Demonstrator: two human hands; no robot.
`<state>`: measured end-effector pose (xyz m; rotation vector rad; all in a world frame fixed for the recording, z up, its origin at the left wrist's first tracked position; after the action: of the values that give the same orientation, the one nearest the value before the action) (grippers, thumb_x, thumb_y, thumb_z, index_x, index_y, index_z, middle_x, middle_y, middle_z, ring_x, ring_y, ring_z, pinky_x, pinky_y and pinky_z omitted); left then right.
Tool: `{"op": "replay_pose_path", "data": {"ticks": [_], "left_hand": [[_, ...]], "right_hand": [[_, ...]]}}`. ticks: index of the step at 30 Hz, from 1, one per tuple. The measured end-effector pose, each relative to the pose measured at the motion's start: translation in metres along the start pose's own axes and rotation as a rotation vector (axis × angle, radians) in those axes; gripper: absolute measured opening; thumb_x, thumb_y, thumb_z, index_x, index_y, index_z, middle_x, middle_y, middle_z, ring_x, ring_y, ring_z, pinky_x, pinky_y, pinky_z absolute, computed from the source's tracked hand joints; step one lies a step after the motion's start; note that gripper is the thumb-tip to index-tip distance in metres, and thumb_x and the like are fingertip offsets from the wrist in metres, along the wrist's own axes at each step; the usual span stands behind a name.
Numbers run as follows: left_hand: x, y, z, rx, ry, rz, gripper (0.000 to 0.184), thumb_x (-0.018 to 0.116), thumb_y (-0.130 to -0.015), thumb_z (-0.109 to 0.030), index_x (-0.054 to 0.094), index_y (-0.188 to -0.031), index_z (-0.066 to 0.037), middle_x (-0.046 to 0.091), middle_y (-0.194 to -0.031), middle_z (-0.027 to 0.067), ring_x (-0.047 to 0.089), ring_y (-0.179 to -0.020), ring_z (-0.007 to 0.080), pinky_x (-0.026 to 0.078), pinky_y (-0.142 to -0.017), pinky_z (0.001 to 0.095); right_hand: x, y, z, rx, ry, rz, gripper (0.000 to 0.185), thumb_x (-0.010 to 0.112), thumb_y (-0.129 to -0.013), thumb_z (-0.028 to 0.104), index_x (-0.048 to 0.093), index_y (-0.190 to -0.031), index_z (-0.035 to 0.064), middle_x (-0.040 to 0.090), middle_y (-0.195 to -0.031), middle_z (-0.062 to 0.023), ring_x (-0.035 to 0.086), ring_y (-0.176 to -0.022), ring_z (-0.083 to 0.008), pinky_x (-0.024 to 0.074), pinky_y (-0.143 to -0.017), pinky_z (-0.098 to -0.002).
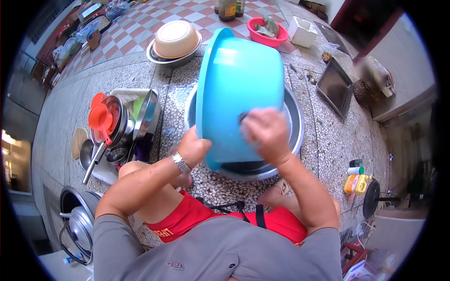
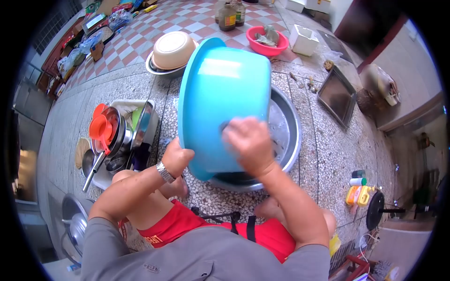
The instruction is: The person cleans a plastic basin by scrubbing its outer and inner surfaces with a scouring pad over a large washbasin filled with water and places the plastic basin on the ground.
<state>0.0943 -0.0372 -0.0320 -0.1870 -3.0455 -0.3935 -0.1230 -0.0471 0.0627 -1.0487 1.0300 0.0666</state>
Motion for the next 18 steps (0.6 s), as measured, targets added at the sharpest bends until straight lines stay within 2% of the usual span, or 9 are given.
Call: {"op": "replay_pose_path", "data": {"ticks": [2,5,8,9,12,15,16,17,18], "left_hand": [[0.004,-0.004,-0.001,0.003,0.03,0.014,0.042,0.052,-0.077,0.008,0.062,-0.118,0.003,0.07,-0.102,0.0081,0.067,-0.09,0.0156,0.055,-0.078,0.0299],[0.004,-0.009,-0.004,0.017,0.043,0.009,0.043,0.053,-0.076,0.008,0.063,-0.118,0.003,0.07,-0.101,0.008,0.066,-0.089,0.0155,0.054,-0.077,0.0299],[-0.004,-0.016,-0.006,0.019,-0.08,-0.007,0.041,0.054,-0.077,0.005,0.064,-0.116,0.002,0.07,-0.097,0.0077,0.066,-0.087,0.0152,0.054,-0.074,0.0315],[-0.003,-0.013,-0.015,0.027,-0.161,-0.014,0.038,0.054,-0.077,0.002,0.064,-0.114,0.002,0.069,-0.094,0.0069,0.065,-0.083,0.0152,0.053,-0.074,0.0314],[-0.005,-0.019,-0.033,0.084,-0.047,-0.044,0.032,0.053,-0.075,-0.001,0.066,-0.104,0.001,0.068,-0.091,0.003,0.062,-0.08,0.0135,0.05,-0.072,0.0274],[-0.023,-0.043,-0.035,0.066,0.015,-0.091,0.039,0.054,-0.076,0.001,0.062,-0.113,0.004,0.068,-0.09,0.0066,0.063,-0.075,0.0151,0.053,-0.069,0.0292],[-0.024,-0.046,-0.043,0.07,0.027,-0.106,0.04,0.054,-0.075,0.001,0.061,-0.114,0.004,0.068,-0.09,0.0069,0.063,-0.074,0.0153,0.053,-0.067,0.0289],[-0.025,-0.05,-0.049,0.074,0.04,-0.123,0.041,0.054,-0.075,0.001,0.061,-0.115,0.004,0.068,-0.089,0.0071,0.063,-0.073,0.0156,0.053,-0.066,0.0287],[-0.028,-0.054,-0.053,0.091,0.052,-0.167,0.04,0.053,-0.074,0.001,0.063,-0.113,0.004,0.067,-0.088,0.0075,0.063,-0.069,0.0159,0.053,-0.062,0.0282]], "right_hand": [[0.025,0.033,0.038,-0.089,0.033,0.073,0.018,0.066,-0.077,0.018,0.068,-0.095,0.0127,0.065,-0.109,-0.0036,0.062,-0.093,-0.0221,0.0451,-0.074,-0.038],[0.04,0.034,0.052,-0.145,-0.03,0.108,0.018,0.065,-0.08,0.019,0.068,-0.097,0.0132,0.065,-0.111,-0.0039,0.062,-0.094,-0.0226,0.0457,-0.074,-0.0388],[0.041,-0.005,0.034,-0.065,-0.049,0.001,0.016,0.067,-0.083,0.021,0.068,-0.098,0.014,0.067,-0.109,-0.003,0.063,-0.094,-0.0241,0.0472,-0.076,-0.0406],[0.042,-0.023,0.024,-0.03,-0.047,-0.079,0.017,0.079,-0.081,0.023,0.073,-0.094,0.0134,0.071,-0.104,-0.0055,0.064,-0.089,-0.0272,0.0513,-0.079,-0.0416],[0.041,-0.078,-0.023,0.056,-0.037,-0.209,0.014,0.078,-0.084,0.024,0.075,-0.089,0.0124,0.072,-0.096,-0.0061,0.067,-0.09,-0.0297,0.0543,-0.081,-0.0417],[0.042,-0.107,-0.091,0.208,0.002,-0.246,0.019,0.073,-0.088,0.026,0.077,-0.095,0.0095,0.074,-0.095,-0.0102,0.069,-0.092,-0.0324,0.0553,-0.085,-0.0422],[0.035,-0.107,-0.107,0.334,-0.005,-0.296,0.024,0.072,-0.09,0.029,0.077,-0.099,0.0075,0.076,-0.097,-0.0106,0.071,-0.094,-0.0302,0.0556,-0.085,-0.0397],[0.032,-0.102,-0.128,0.575,-0.169,-0.329,0.027,0.071,-0.088,0.034,0.079,-0.099,0.012,0.075,-0.102,-0.0141,0.07,-0.098,-0.0347,0.0553,-0.089,-0.043],[0.026,-0.096,-0.143,0.638,-0.227,-0.334,0.031,0.071,-0.089,0.037,0.079,-0.102,0.0108,0.076,-0.1,-0.0155,0.072,-0.096,-0.0338,0.0551,-0.088,-0.0402]]}}
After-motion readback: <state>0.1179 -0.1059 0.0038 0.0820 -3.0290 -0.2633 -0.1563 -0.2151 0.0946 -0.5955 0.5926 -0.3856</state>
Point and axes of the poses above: each hand's wrist, its own y-axis away from the middle knuckle, its own x-axis out of the palm, z = x × y, the point moved 5 cm from there along -y, towards the middle knuckle
